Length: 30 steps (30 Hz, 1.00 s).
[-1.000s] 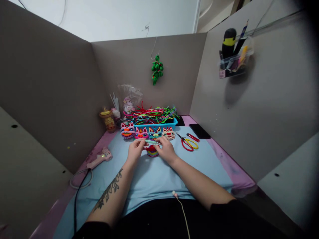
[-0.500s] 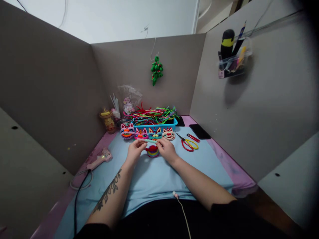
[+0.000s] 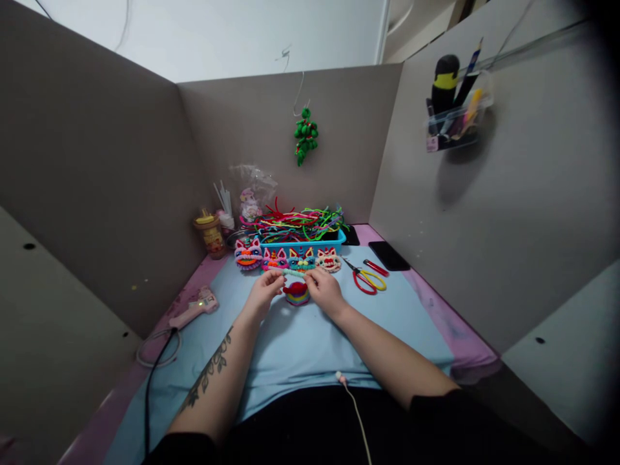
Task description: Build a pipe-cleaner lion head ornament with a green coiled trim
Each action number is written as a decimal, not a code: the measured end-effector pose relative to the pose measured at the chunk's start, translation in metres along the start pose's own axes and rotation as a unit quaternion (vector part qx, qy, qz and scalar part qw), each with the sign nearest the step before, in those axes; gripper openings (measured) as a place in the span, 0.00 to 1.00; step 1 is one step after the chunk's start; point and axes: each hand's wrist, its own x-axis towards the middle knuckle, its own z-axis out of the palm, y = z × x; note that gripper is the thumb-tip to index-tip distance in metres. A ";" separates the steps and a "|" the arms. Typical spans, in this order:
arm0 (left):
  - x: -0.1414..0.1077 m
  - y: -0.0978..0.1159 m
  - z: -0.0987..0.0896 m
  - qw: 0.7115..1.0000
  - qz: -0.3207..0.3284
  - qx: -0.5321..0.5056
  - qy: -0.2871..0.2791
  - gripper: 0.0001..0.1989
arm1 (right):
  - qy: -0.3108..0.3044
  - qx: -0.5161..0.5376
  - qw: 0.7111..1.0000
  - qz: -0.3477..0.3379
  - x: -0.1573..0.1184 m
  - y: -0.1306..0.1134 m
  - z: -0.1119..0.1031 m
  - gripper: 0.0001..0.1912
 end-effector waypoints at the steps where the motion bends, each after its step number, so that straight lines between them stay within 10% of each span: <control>1: 0.000 0.001 0.001 1.000 -0.001 0.003 0.004 0.19 | -0.001 -0.003 1.000 0.000 0.000 0.000 0.000 0.11; 30: 0.005 -0.002 -0.002 0.996 -0.063 -0.005 0.068 0.23 | -0.007 -0.041 0.998 -0.040 -0.001 -0.003 -0.002 0.07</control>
